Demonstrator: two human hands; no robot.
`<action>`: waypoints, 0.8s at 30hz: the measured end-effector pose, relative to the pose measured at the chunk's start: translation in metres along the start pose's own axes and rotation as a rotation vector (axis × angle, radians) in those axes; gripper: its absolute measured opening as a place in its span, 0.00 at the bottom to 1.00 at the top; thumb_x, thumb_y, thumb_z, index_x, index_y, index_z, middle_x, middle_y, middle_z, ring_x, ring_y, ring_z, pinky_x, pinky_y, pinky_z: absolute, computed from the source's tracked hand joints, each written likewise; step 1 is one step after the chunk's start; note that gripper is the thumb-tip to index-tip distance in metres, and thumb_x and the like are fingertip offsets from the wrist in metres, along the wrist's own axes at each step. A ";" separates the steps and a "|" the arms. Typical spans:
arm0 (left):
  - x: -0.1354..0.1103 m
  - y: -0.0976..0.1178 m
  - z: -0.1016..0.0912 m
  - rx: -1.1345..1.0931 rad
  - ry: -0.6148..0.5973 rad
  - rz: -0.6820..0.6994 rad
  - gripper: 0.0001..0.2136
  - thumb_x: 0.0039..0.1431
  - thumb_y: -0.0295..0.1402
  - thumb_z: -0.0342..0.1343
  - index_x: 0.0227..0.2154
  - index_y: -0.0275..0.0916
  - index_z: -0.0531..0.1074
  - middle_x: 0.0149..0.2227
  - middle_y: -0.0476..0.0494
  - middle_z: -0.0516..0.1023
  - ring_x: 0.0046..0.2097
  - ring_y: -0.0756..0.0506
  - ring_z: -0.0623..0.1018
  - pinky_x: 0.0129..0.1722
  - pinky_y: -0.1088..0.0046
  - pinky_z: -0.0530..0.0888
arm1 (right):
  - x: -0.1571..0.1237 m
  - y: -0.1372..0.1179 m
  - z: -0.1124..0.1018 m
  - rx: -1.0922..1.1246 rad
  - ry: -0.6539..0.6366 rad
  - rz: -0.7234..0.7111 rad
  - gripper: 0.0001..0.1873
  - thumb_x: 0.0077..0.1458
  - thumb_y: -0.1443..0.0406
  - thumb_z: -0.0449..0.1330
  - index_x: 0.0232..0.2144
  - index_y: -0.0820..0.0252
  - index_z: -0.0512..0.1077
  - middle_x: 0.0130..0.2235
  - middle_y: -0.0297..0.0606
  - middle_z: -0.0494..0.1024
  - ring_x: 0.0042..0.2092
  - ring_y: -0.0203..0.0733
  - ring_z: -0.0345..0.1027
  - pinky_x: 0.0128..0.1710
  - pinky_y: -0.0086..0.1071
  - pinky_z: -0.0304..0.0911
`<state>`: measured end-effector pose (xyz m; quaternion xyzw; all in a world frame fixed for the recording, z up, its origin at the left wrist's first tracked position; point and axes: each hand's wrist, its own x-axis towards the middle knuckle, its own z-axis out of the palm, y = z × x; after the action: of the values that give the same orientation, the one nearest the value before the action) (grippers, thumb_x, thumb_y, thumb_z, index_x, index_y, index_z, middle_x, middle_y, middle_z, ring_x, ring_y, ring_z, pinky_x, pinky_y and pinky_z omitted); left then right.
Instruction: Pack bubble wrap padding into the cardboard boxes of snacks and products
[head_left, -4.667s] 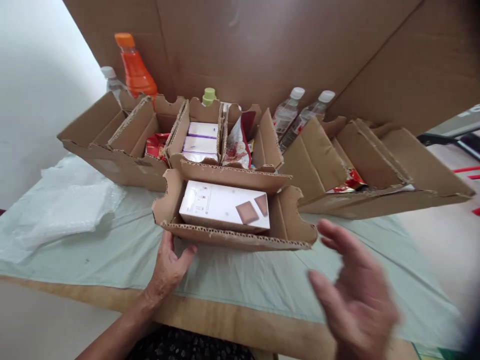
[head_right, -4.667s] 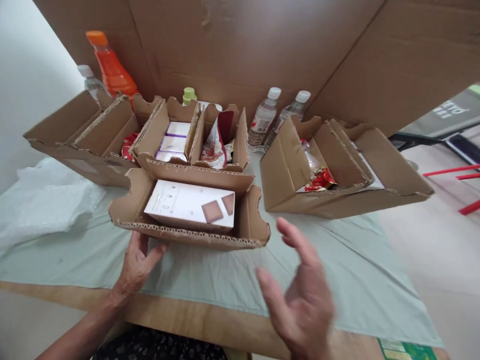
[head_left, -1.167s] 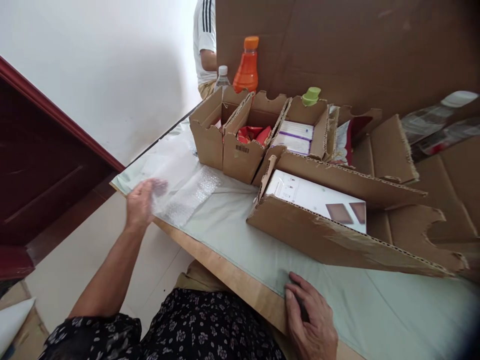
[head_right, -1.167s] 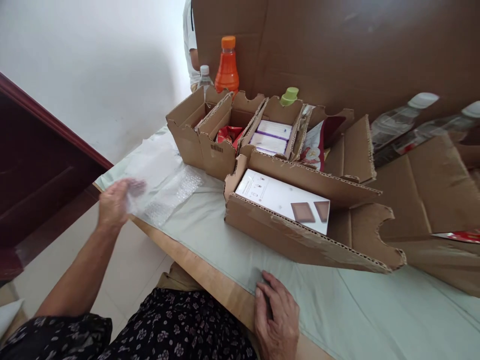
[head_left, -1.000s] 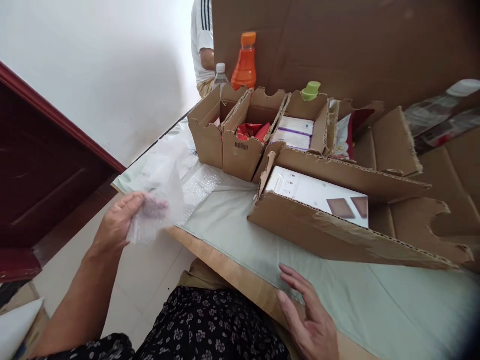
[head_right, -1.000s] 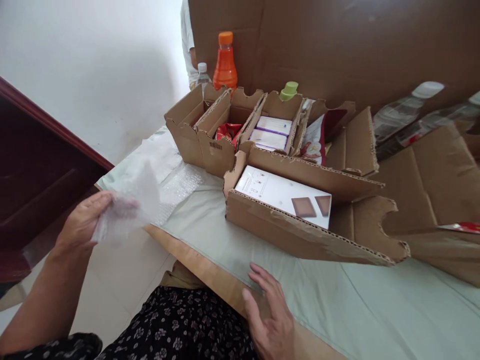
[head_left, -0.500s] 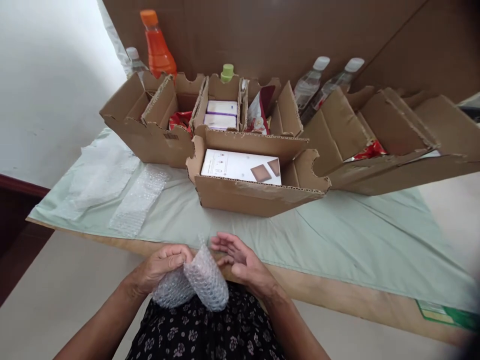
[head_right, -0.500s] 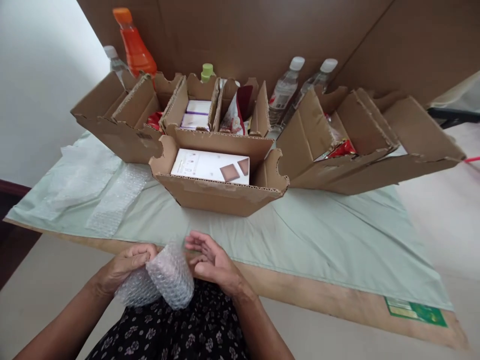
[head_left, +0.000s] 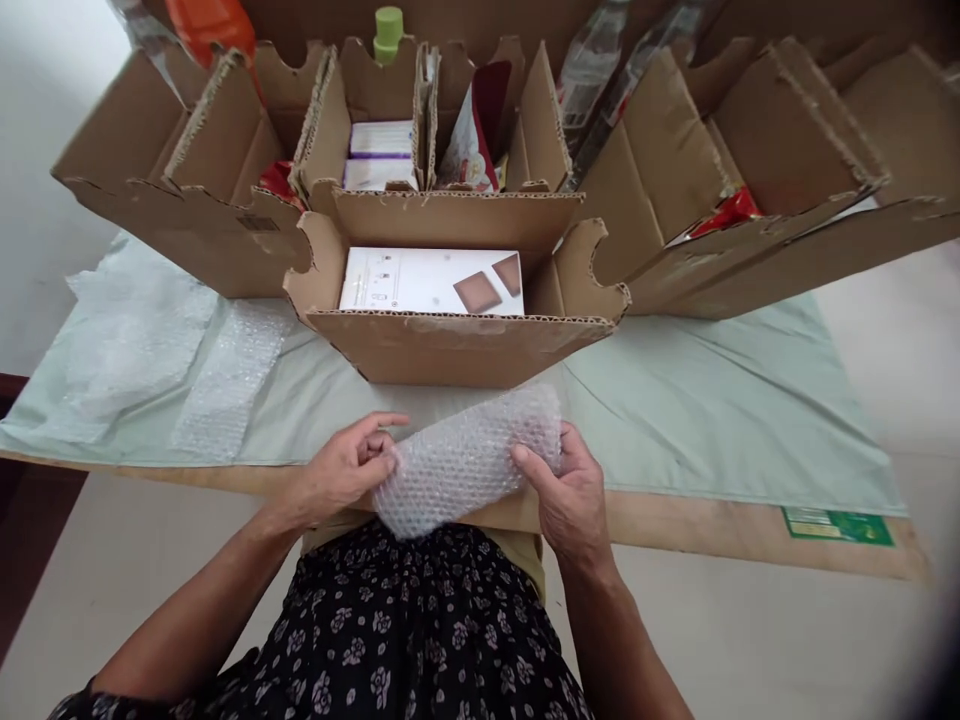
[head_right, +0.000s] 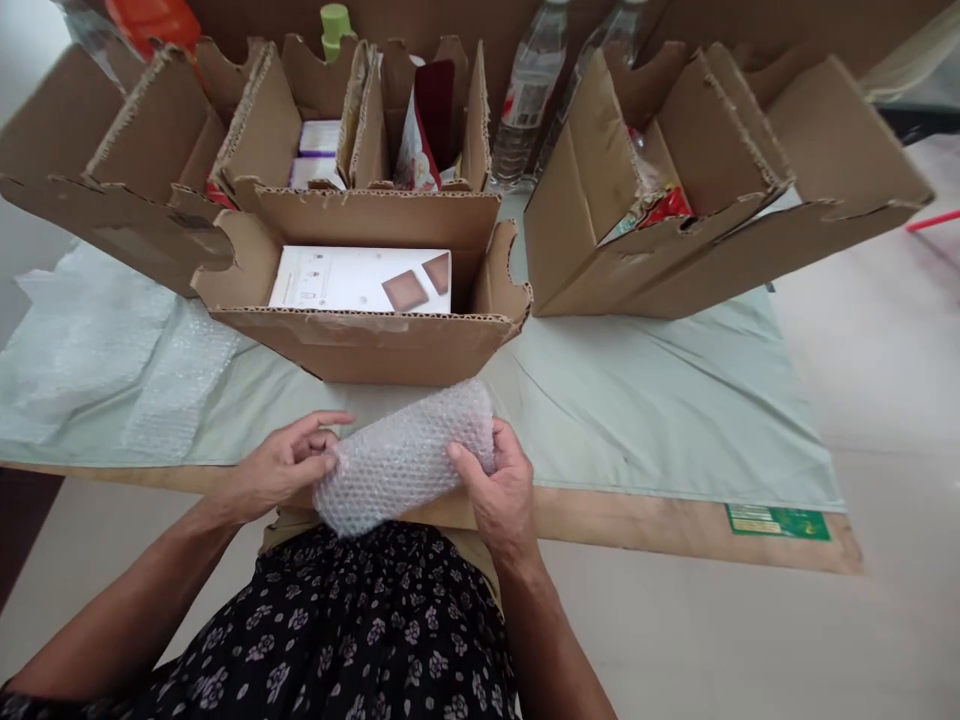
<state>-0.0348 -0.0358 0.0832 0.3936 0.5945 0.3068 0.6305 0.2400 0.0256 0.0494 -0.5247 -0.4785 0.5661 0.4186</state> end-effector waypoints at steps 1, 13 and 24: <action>0.007 0.002 0.001 0.088 0.055 0.042 0.25 0.61 0.35 0.60 0.61 0.38 0.67 0.32 0.51 0.75 0.33 0.48 0.74 0.36 0.72 0.70 | -0.001 0.001 -0.003 -0.022 0.037 -0.007 0.19 0.55 0.52 0.70 0.42 0.56 0.74 0.39 0.36 0.79 0.41 0.41 0.72 0.42 0.33 0.70; 0.013 -0.017 0.028 1.030 0.502 0.808 0.12 0.67 0.23 0.54 0.50 0.38 0.75 0.46 0.38 0.78 0.49 0.39 0.77 0.49 0.58 0.78 | -0.001 0.012 -0.040 -0.394 0.094 -0.038 0.25 0.58 0.51 0.63 0.51 0.60 0.73 0.33 0.37 0.78 0.32 0.40 0.73 0.36 0.37 0.73; 0.020 -0.018 0.037 1.118 0.285 0.852 0.19 0.55 0.14 0.52 0.45 0.36 0.77 0.49 0.35 0.80 0.52 0.35 0.75 0.49 0.51 0.78 | -0.020 0.009 -0.036 -0.629 0.070 -0.066 0.28 0.62 0.54 0.60 0.61 0.59 0.68 0.36 0.36 0.77 0.31 0.37 0.70 0.36 0.34 0.72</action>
<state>0.0024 -0.0329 0.0574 0.8117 0.5339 0.2242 0.0759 0.2782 0.0079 0.0451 -0.6318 -0.6320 0.3584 0.2701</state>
